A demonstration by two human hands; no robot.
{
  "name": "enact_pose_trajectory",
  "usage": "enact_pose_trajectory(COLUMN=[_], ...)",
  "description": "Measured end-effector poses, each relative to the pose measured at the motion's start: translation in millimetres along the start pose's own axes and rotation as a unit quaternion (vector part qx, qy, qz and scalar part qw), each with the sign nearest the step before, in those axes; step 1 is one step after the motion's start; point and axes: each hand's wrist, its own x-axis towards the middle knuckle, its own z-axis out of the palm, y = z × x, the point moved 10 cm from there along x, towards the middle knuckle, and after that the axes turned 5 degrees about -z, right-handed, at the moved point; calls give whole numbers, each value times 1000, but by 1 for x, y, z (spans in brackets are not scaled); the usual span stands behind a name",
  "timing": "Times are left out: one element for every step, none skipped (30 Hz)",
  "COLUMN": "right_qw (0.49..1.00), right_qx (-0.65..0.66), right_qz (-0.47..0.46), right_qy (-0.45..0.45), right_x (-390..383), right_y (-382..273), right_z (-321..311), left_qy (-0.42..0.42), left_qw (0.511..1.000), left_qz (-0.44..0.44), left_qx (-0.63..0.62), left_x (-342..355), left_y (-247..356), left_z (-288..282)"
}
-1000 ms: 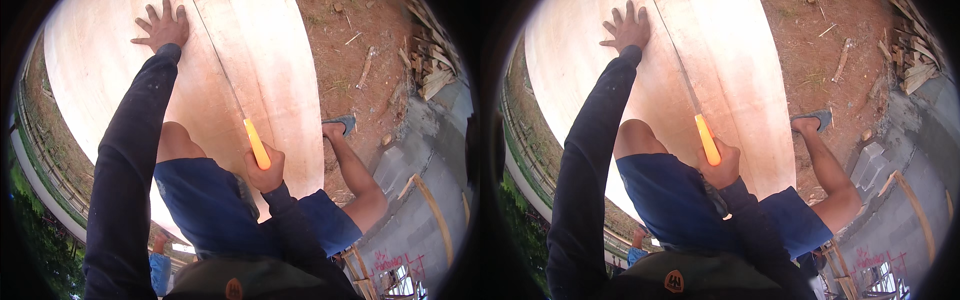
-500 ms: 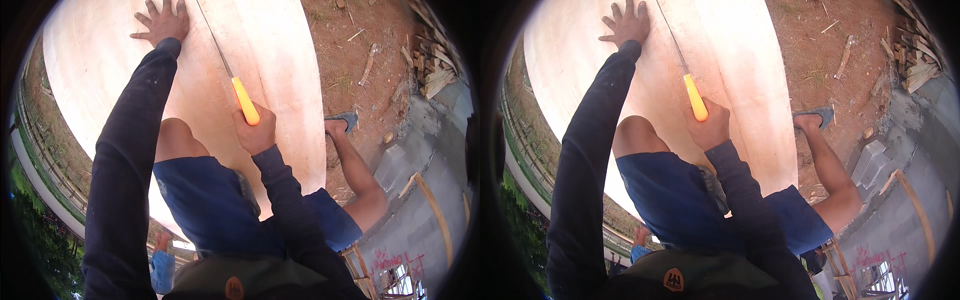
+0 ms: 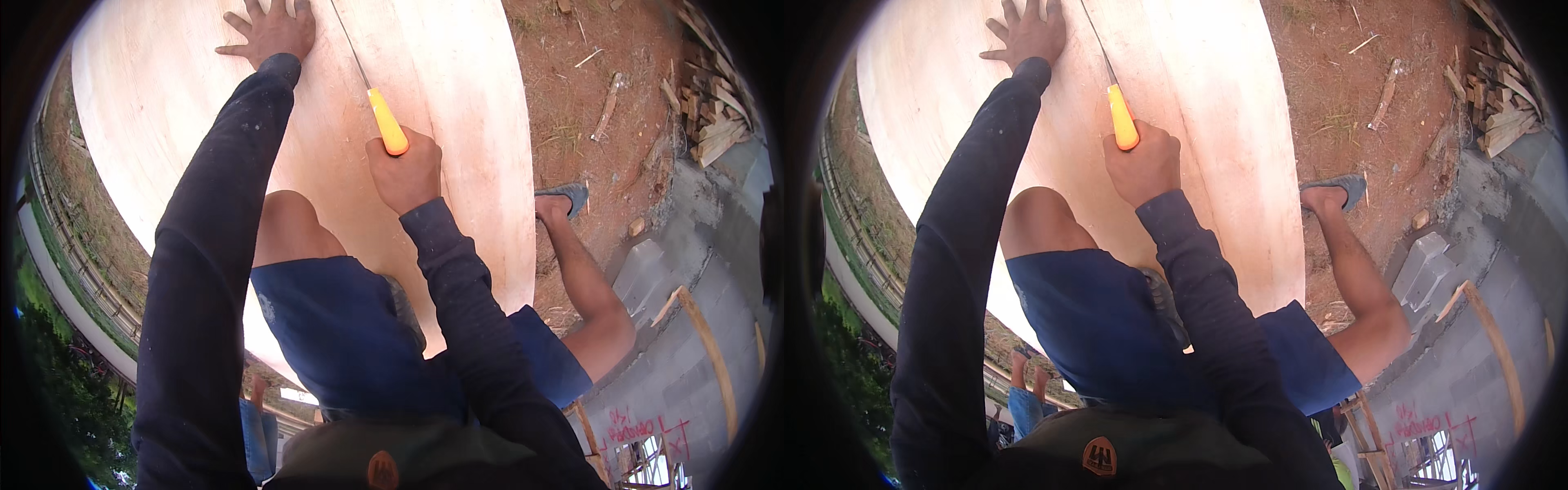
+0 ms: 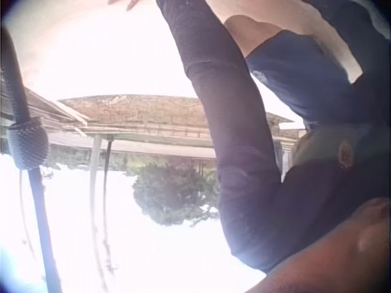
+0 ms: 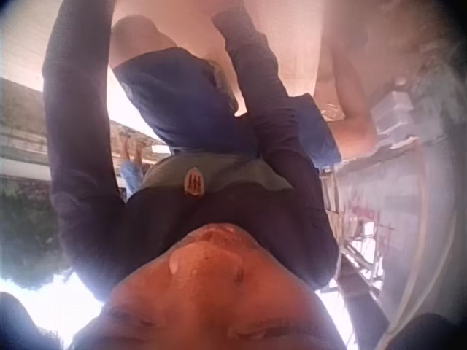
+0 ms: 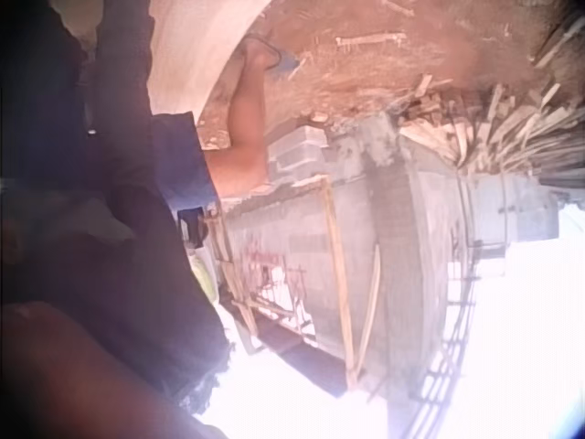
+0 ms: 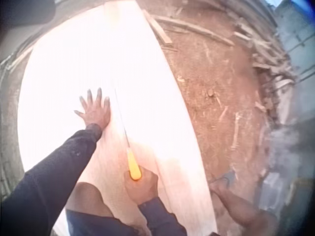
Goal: The person uses a hand saw to cut a large sheet of plywood along a marked line. They hold the sheet steady with one hand while sawing with the other, then separate the cut piece and set it aside.
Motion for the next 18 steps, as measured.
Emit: enact_pose_trajectory(right_qw=[1000,1000,998,997,998,995,993,992,990,994,998,998,998,999,998,997,998,998], right_qx=[-4,23,39,12,-12,-58,-74,-89,-103,-52,-10,-1,25,-9,-32,-58,-33,-9], right_qz=[-3,14,40,56,42,49,48,48,47,64,58,52,53,34,40,55,52,48], right_qy=[-5,-9,-26,-42,-41,-68,-73,-80,-88,-69,-29,-31,-24,-21,-20,-21,-25,-28], right_x=[-3,-39,-82,-125,-166,-198,-202,-202,-200,-183,-148,-104,-55,-11,16,23,9,-23], right_y=[1,8,11,11,7,0,-7,-14,-19,-7,2,15,16,10,-1,-5,-1,10], right_z=[1,-9,-26,-50,-76,-96,-98,-98,-97,-87,-69,-46,-25,-11,-1,2,1,-5], left_qy=[10,19,16,15,16,18,17,16,15,20,26,28,30,35,36,30,31,31], left_qw=[1000,1000,1000,1000,1000,1000,1000,1000,1000,1000,1000,1000,999,999,999,999,999,999], left_qz=[2,1,-8,-10,-10,-11,-9,-8,-8,-10,-8,-6,-4,-1,4,8,6,5], left_qx=[-7,-13,-9,-12,-18,-20,-17,-12,-7,-7,-10,-8,-11,-16,-21,-28,-35,-43], left_x=[4,8,10,11,11,9,9,9,10,11,14,12,9,6,2,-1,4,8], left_y=[-6,-14,-22,-24,-21,-21,-19,-18,-18,-21,-18,-19,-14,-5,4,2,-6,-12], left_z=[2,4,5,5,5,4,5,5,6,7,7,9,6,-2,-4,2,2,3])
